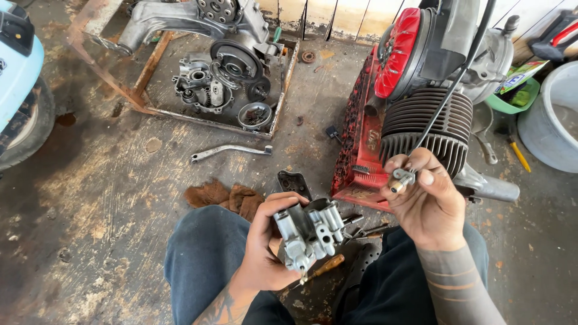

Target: Disassembling and inspecting a motorcycle carburetor using a screwdriver

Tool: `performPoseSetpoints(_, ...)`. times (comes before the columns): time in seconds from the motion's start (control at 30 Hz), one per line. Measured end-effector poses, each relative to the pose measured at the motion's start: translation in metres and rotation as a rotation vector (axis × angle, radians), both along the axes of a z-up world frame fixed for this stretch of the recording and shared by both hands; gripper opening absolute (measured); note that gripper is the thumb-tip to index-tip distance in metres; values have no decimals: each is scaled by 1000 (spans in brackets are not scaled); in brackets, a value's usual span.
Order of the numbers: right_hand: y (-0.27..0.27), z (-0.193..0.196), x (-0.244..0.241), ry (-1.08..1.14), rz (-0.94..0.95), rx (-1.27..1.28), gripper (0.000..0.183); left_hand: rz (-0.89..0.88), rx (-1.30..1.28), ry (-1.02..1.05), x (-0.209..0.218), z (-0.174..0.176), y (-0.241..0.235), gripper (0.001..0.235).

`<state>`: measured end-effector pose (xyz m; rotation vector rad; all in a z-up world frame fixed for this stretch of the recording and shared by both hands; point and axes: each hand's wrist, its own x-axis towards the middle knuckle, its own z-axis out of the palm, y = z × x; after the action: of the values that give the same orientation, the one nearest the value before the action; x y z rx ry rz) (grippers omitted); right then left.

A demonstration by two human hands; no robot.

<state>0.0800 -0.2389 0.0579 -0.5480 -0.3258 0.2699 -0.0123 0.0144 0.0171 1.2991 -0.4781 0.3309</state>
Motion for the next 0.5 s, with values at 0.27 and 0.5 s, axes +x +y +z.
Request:
performPoseSetpoints(0.27,7,0,-8,36,51,-11,19,94,85,63,3,7,3,71)
performPoseSetpoints(0.5,14,3,-23,-242,-178,-366,18,120,146,74,3,11,3,73)
